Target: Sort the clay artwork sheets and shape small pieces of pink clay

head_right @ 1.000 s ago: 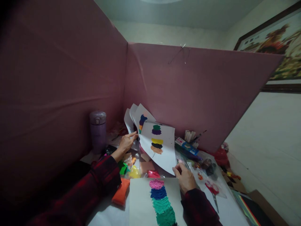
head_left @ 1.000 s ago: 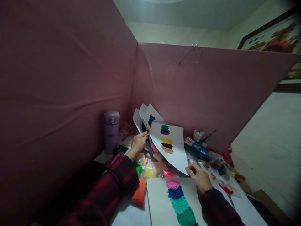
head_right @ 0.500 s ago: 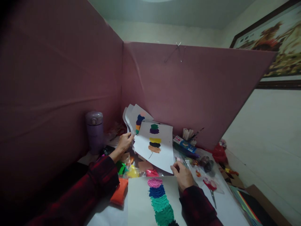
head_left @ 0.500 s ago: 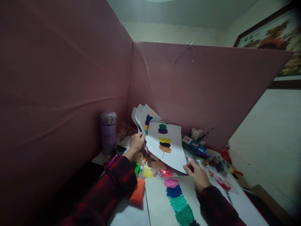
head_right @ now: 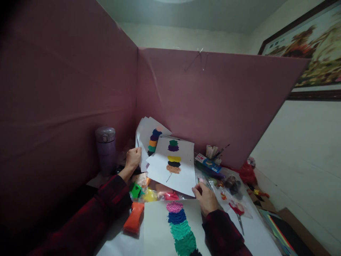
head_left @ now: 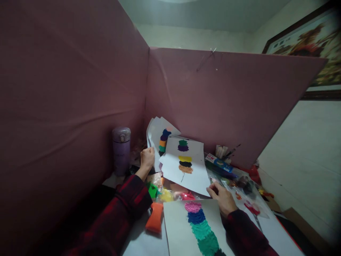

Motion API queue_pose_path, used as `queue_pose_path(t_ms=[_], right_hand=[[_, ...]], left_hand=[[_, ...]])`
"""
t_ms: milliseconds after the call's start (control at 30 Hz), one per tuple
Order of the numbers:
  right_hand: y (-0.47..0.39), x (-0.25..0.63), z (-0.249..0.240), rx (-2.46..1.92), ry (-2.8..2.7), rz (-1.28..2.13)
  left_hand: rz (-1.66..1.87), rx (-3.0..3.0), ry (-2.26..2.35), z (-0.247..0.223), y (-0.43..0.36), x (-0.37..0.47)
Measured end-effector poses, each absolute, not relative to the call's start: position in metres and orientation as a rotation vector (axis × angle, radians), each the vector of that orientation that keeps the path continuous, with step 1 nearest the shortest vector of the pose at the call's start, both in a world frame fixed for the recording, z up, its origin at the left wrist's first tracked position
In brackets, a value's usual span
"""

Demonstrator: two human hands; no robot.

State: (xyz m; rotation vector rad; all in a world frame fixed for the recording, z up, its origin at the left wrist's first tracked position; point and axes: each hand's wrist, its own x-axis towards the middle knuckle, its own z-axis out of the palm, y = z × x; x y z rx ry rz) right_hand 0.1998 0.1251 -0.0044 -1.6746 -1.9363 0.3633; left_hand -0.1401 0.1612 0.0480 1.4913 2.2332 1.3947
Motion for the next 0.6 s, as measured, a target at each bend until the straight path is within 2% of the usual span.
queue_pose_path(t_ms=[367,600], right_hand=[[0.119,0.194,0.003,-1.618,-1.958,0.461],[0.122,0.193,-0.001,-1.544,-1.934,0.461]], left_hand=[[1.194,1.366,2.58,0.059,0.155,-0.168],[1.032,1.446,2.61,0.062,0.151,-0.164]])
